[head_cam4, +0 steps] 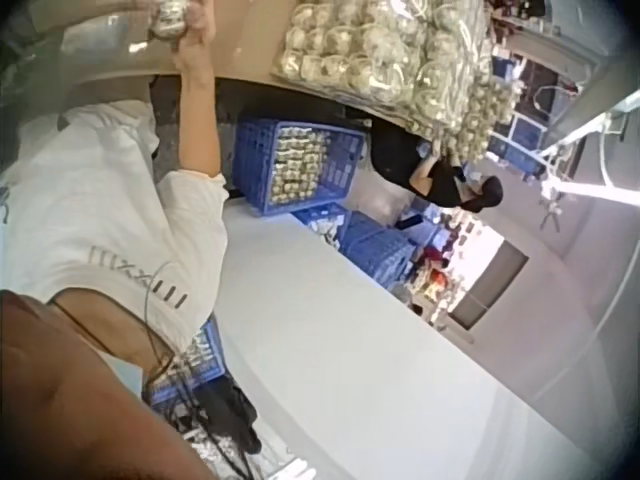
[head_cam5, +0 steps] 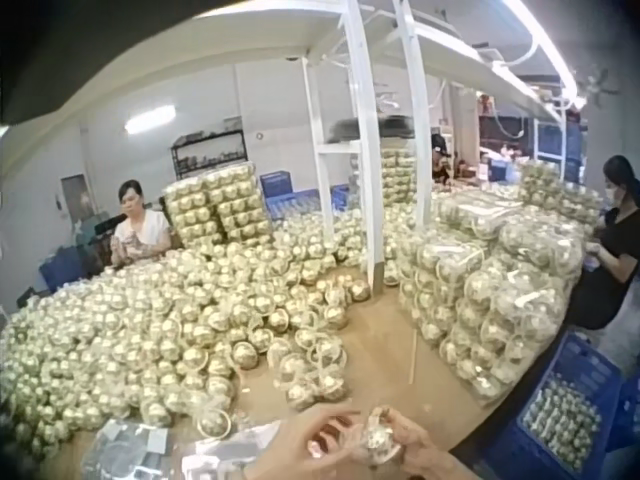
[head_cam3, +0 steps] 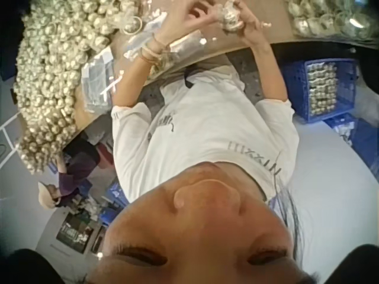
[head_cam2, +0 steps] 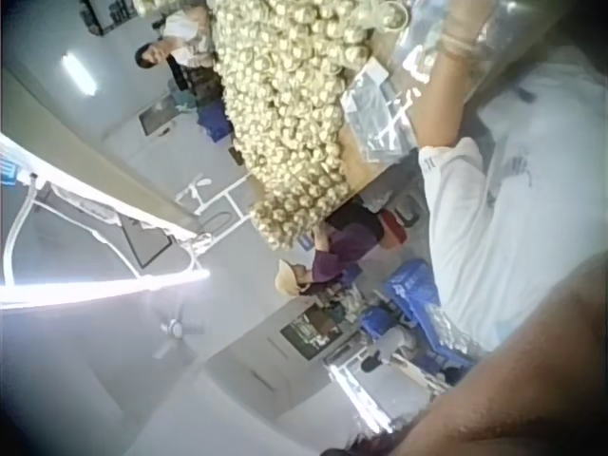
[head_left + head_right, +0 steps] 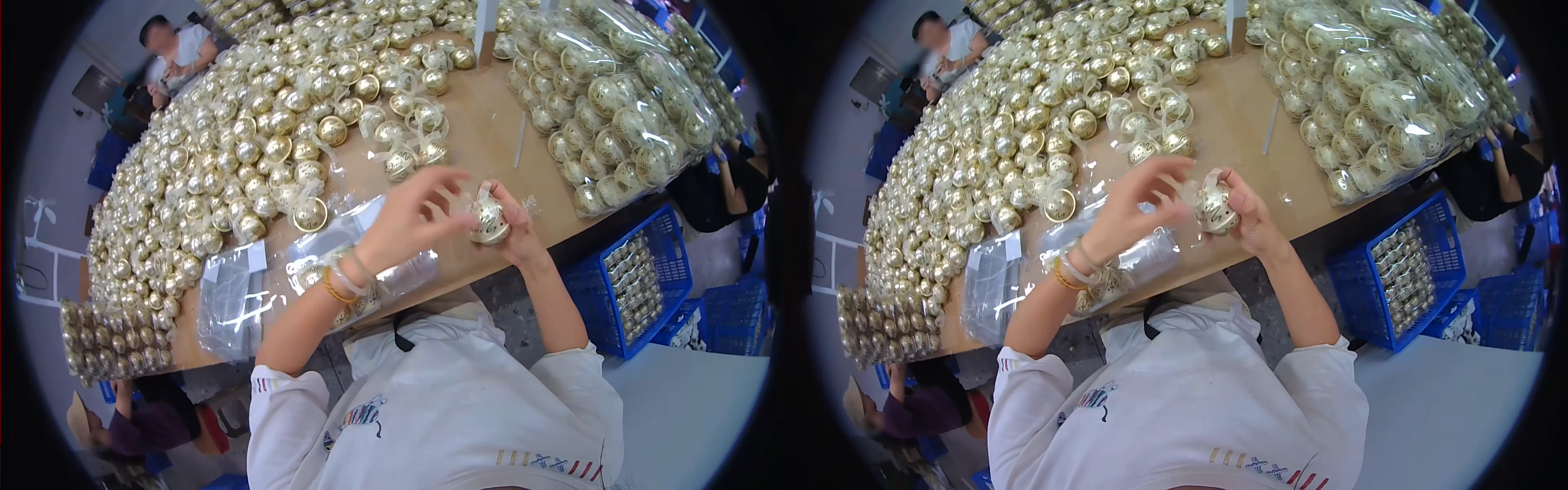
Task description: Manually picking up gold ornaments from a pile and placing them into clear plastic bags before sealing them.
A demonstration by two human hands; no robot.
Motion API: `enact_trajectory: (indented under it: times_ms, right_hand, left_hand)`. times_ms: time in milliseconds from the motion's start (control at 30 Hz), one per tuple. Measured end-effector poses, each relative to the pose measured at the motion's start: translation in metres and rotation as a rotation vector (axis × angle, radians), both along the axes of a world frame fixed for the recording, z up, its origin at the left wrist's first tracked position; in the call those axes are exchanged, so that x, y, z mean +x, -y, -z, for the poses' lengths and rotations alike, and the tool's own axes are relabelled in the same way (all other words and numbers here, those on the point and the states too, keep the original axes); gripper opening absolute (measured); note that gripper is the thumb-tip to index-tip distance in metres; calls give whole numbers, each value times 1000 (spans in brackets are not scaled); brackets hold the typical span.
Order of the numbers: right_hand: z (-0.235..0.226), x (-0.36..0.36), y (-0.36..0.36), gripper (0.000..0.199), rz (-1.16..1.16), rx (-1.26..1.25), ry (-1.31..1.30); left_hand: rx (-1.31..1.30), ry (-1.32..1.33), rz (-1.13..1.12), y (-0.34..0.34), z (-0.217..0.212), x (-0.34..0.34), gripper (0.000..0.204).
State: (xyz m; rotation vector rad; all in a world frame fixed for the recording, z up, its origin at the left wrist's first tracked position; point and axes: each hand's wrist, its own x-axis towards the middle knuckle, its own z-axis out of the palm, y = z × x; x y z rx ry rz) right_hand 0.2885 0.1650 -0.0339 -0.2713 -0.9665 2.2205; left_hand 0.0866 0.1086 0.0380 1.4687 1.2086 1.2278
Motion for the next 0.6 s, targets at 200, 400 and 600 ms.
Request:
enact_trajectory:
  times_ms: [200,400,600]
  right_hand:
    - [-10,-12,14,71,131,416,392]
    - [-18,-29,36,57,660,1154,1022]
    - [6,-60,5,56,-210,505,775]
  left_hand:
    - [135,-236,-58,15,1,-17,12]
    - [223,-688,-152,94,10,-77,73]
    - [40,-1171,-65,139,44,-64,79]
